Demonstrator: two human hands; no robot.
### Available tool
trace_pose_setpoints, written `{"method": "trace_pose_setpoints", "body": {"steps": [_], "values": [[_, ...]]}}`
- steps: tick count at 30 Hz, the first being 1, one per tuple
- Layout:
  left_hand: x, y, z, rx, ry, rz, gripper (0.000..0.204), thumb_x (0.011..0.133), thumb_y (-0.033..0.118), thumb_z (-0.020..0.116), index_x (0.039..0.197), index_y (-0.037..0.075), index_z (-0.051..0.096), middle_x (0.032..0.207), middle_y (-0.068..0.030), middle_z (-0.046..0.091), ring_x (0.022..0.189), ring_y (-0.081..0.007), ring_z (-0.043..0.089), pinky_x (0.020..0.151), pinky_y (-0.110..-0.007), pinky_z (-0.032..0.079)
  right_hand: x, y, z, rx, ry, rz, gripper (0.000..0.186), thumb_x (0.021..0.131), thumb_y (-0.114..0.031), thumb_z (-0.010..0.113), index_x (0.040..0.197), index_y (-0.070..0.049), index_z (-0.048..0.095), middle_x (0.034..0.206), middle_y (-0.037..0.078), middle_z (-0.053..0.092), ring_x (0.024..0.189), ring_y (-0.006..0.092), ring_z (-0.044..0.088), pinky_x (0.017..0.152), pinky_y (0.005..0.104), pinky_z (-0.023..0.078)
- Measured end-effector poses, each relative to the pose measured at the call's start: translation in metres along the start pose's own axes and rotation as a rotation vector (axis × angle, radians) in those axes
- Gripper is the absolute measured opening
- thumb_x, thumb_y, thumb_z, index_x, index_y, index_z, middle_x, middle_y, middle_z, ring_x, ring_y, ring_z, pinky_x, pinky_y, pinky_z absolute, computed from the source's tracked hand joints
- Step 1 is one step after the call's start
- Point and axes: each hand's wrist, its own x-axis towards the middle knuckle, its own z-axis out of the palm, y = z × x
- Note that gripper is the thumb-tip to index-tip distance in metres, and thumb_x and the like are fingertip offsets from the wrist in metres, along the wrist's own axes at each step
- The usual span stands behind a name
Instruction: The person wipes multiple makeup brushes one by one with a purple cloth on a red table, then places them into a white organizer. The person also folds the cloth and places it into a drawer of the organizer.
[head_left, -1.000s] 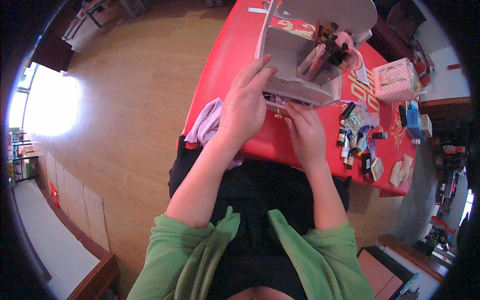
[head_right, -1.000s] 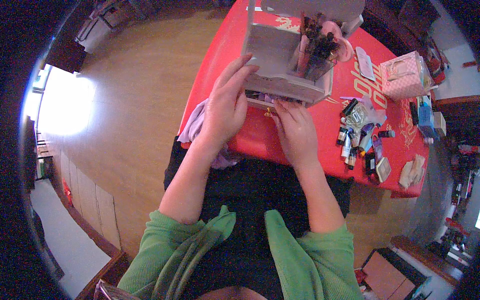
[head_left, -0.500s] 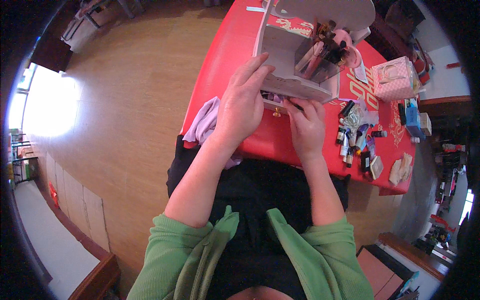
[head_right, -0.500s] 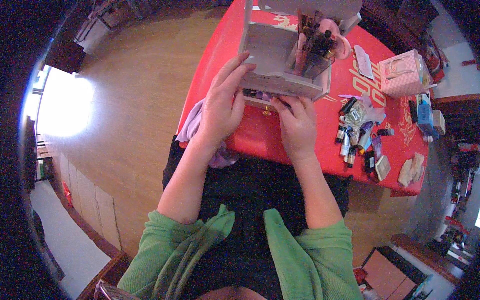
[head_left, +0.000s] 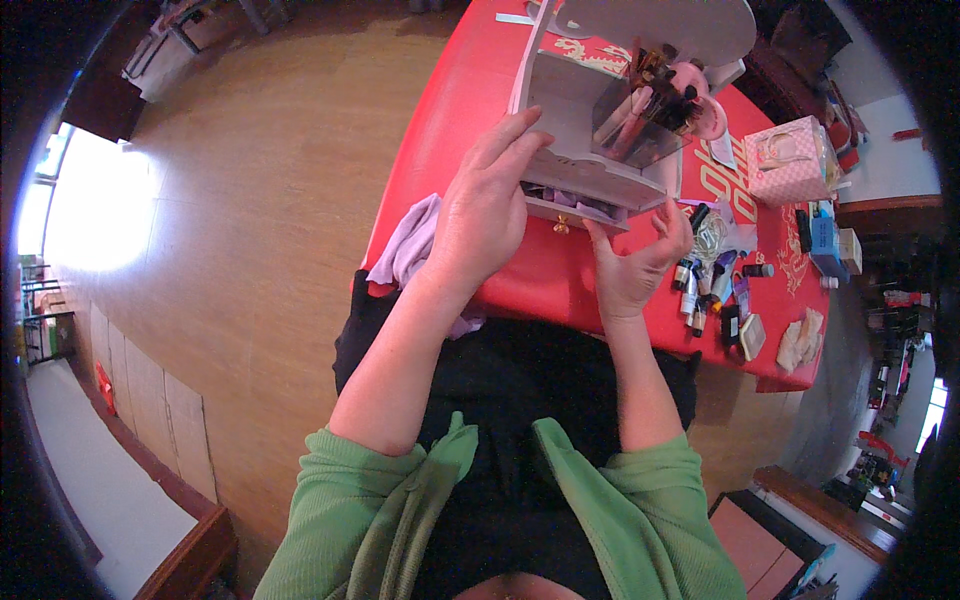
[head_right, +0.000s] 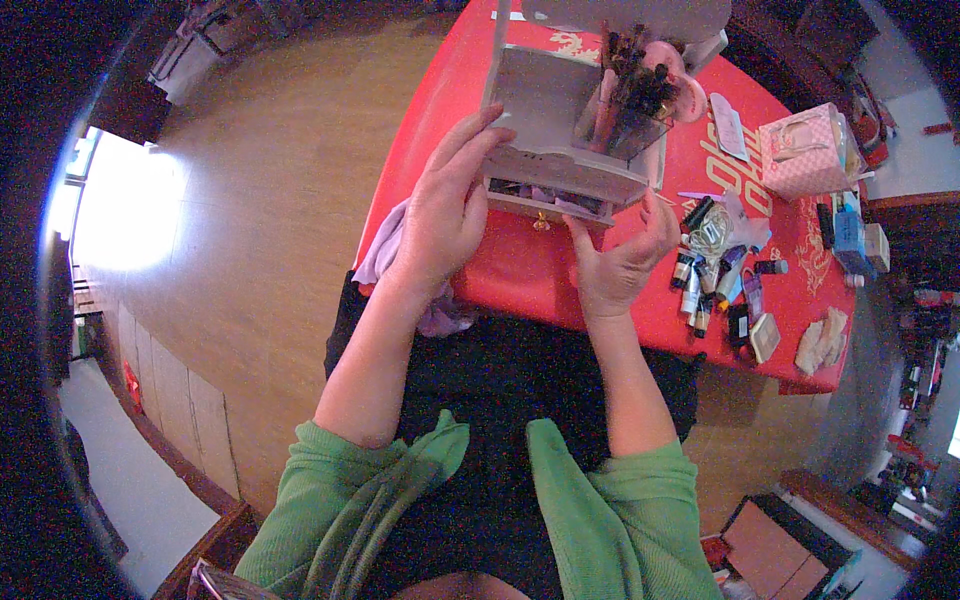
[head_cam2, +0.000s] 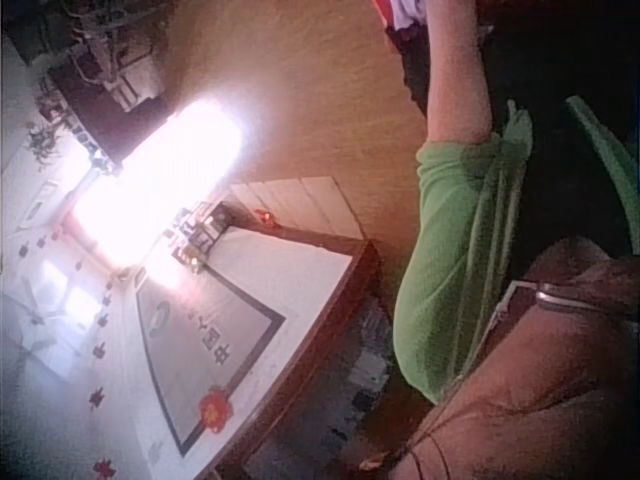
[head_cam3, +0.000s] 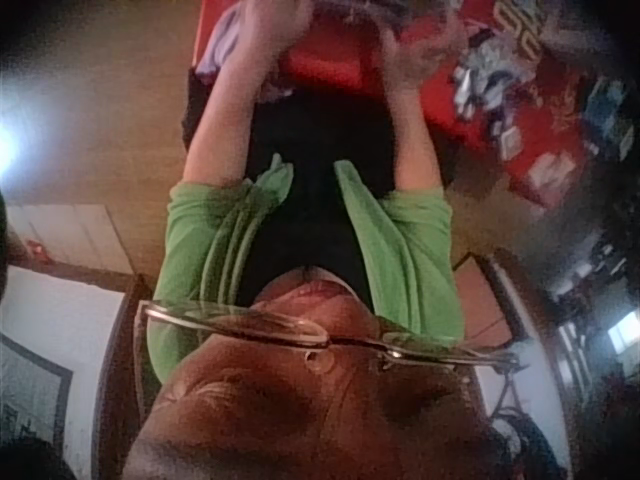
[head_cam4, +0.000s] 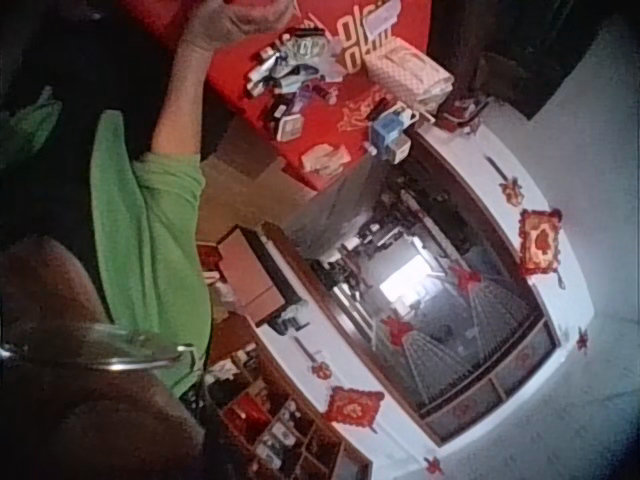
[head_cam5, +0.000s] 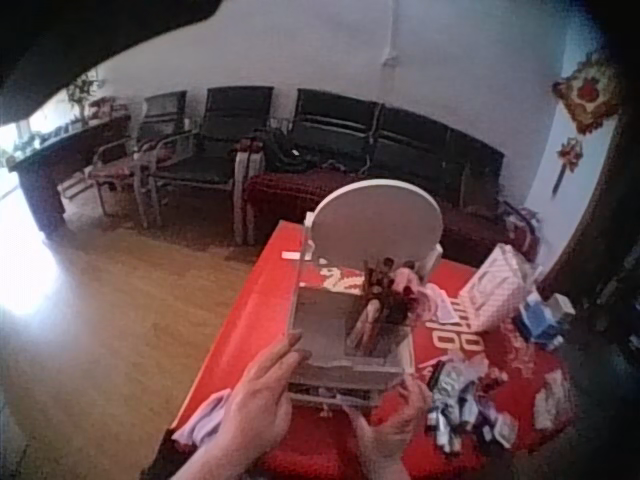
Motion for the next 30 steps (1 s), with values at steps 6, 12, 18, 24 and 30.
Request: {"method": "trace_pose_setpoints", "body": {"steps": [6,12,18,24,30], "values": [[0.000,-0.001,0.001,-0.013,0.001,0.006,0.054,0.076,-0.015,0.044,0.126,0.000,0.059,0.147,-0.0189,0.047,0.136,-0.0359,0.046,0.112,-0.041,0.040,0.001,0.002,-0.003,0.187,-0.102,0.360,0.111,0.066,-0.024,0.093,0.150,0.002,0.025,0.145,0.020,0.040,0.130,0.0324,0.044,0.104,0.0429,0.043],[0.000,-0.001,0.001,-0.006,0.008,0.008,0.052,0.077,-0.014,0.046,0.125,0.000,0.059,0.147,-0.0184,0.048,0.136,-0.0352,0.048,0.111,-0.040,0.041,0.005,0.021,0.005,0.575,-0.312,0.574,0.083,0.072,-0.020,0.088,0.140,0.001,0.044,0.132,0.017,0.057,0.121,0.0301,0.057,0.098,0.0403,0.048],[0.000,0.000,0.002,-0.010,0.019,0.008,0.051,0.077,-0.014,0.048,0.125,-0.001,0.059,0.146,-0.0179,0.048,0.134,-0.0350,0.049,0.111,-0.040,0.041,0.006,0.036,0.009,0.439,-0.342,0.530,0.075,0.074,-0.025,0.086,0.135,-0.001,0.048,0.126,0.017,0.061,0.118,0.0313,0.058,0.099,0.0398,0.046],[0.000,-0.002,0.003,0.002,0.021,0.018,0.051,0.078,-0.013,0.048,0.126,-0.001,0.059,0.146,-0.0186,0.048,0.134,-0.0352,0.049,0.111,-0.040,0.041,0.011,0.028,0.013,0.375,-0.357,0.482,0.085,0.070,-0.029,0.089,0.137,-0.001,0.045,0.133,0.017,0.054,0.122,0.0335,0.054,0.103,0.0417,0.043],[-0.001,-0.001,0.003,-0.007,0.013,0.003,0.053,0.076,-0.013,0.046,0.126,-0.001,0.058,0.146,-0.0193,0.048,0.136,-0.0364,0.047,0.113,-0.041,0.039,0.015,0.003,0.023,0.320,-0.242,0.512,0.102,0.064,-0.029,0.094,0.142,0.001,0.036,0.134,0.018,0.050,0.122,0.0335,0.053,0.105,0.0411,0.043]]}}
